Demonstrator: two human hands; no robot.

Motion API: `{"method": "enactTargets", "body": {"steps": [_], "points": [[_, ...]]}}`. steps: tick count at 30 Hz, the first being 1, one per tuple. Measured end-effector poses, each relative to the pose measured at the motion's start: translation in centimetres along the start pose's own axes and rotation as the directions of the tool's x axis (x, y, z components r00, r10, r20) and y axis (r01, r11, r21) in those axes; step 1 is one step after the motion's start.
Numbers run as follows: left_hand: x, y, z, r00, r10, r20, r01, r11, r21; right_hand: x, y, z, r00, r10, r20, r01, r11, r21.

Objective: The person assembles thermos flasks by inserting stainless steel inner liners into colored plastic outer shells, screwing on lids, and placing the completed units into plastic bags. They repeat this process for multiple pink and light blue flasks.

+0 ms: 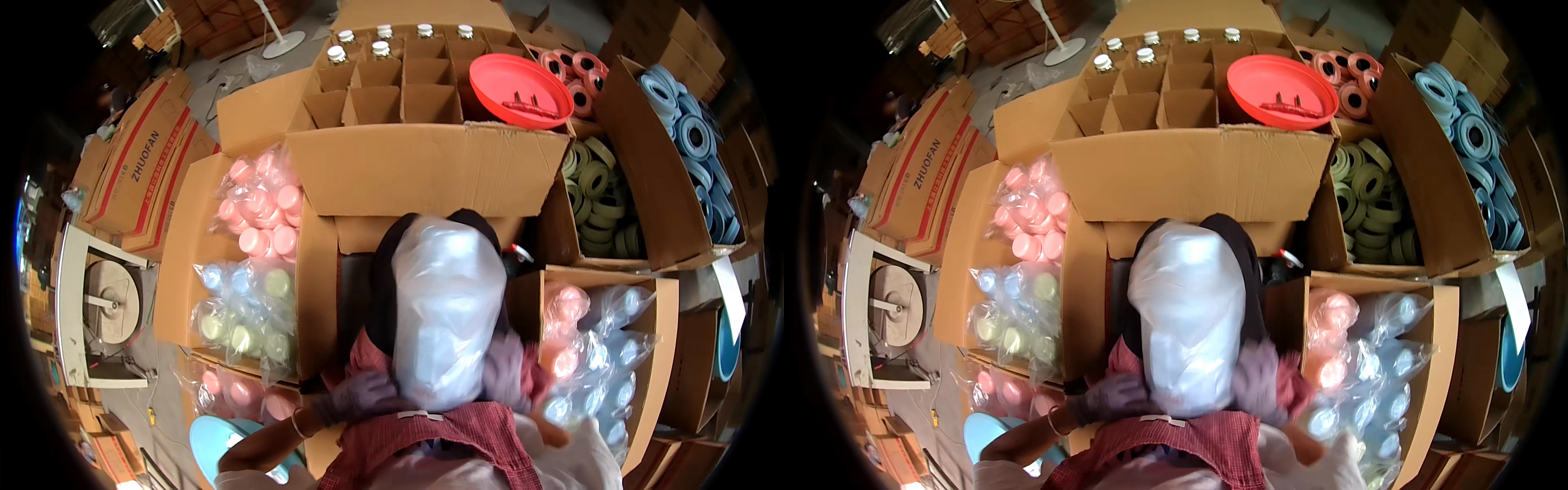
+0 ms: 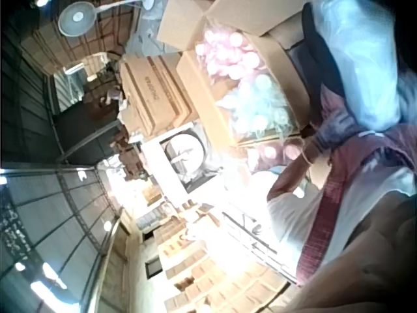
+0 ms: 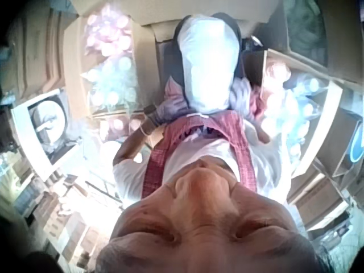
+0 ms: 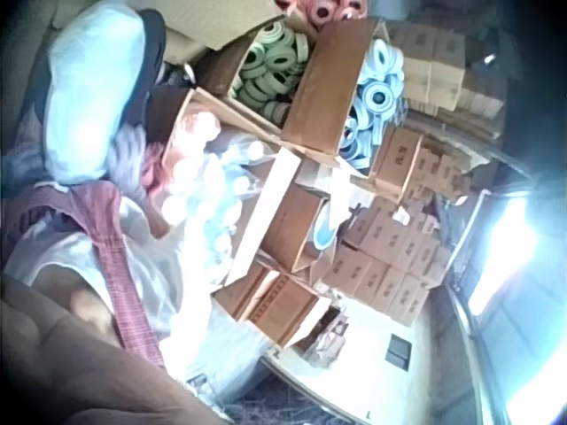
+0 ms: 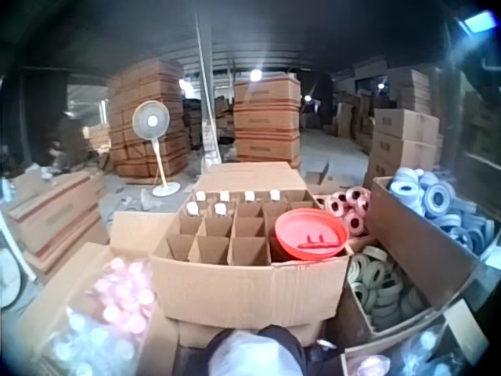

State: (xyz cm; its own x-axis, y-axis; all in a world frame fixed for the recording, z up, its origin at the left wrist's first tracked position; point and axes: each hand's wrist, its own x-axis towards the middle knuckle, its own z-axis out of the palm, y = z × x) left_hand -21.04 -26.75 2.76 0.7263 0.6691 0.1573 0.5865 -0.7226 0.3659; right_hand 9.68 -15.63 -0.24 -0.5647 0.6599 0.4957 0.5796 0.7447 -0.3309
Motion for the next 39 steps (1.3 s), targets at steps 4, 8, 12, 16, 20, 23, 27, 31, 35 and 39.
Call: {"method": "enactTargets", "body": {"steps": [4,8,12,16,20,23,27,31,35,39], "points": [[-0.7,0.2,-3.1,0.875,-0.466,-0.13,0.295,0.727,-0.621,-6.3,-0.2,-2.2,0.949,-0.219,0.228,0.183,0.969,0.168],[9.5,0.5,-13.0,0.579,-0.798,-0.164,0.663,0.579,-0.476,-6.2,0.7,-1.5,0.917,-0.313,0.246,0.259,0.939,0.228],[3.9,-4.4,-9.3,0.897,-0.44,0.038,0.414,0.868,0.274,-4.3,-0.4,-1.8,0.912,-0.336,0.233,0.272,0.924,0.269],[-4.9,-3.7,-11.7,0.474,-0.707,0.525,0.419,-0.344,-0.84,1.9,-2.8,-0.9,0.941,-0.154,0.3,-0.129,0.658,0.741],[-12.5,-1.5,-7.2,0.417,-0.909,0.024,0.771,0.339,-0.539,13.9,-5.6,0.2,0.892,-0.207,0.401,-0.277,0.448,0.85],[-13.1,-2.5,-9.2,0.162,-0.98,-0.116,0.802,0.2,-0.563,23.4,-9.2,5.7,0.876,-0.442,0.194,0.125,0.596,0.793],[-20.2,-11.4,-8.6,-0.275,-0.907,-0.319,0.736,0.015,-0.677,27.6,-10.0,10.2,0.769,-0.59,0.244,0.328,0.692,0.643],[-27.2,-22.7,-4.8,-0.472,-0.678,-0.564,0.721,0.072,-0.689,27.0,-6.4,10.6,0.803,-0.512,0.304,0.415,0.847,0.331],[-36.1,-30.0,0.2,-0.467,-0.685,-0.559,0.881,-0.306,-0.361,26.5,-6.2,11.1,0.76,-0.592,0.268,0.523,0.802,0.289],[-33.3,-35.5,-0.8,-0.441,-0.839,-0.319,0.894,-0.377,-0.243,27.0,-6.7,12.0,0.793,-0.52,0.319,0.459,0.853,0.247]]}}
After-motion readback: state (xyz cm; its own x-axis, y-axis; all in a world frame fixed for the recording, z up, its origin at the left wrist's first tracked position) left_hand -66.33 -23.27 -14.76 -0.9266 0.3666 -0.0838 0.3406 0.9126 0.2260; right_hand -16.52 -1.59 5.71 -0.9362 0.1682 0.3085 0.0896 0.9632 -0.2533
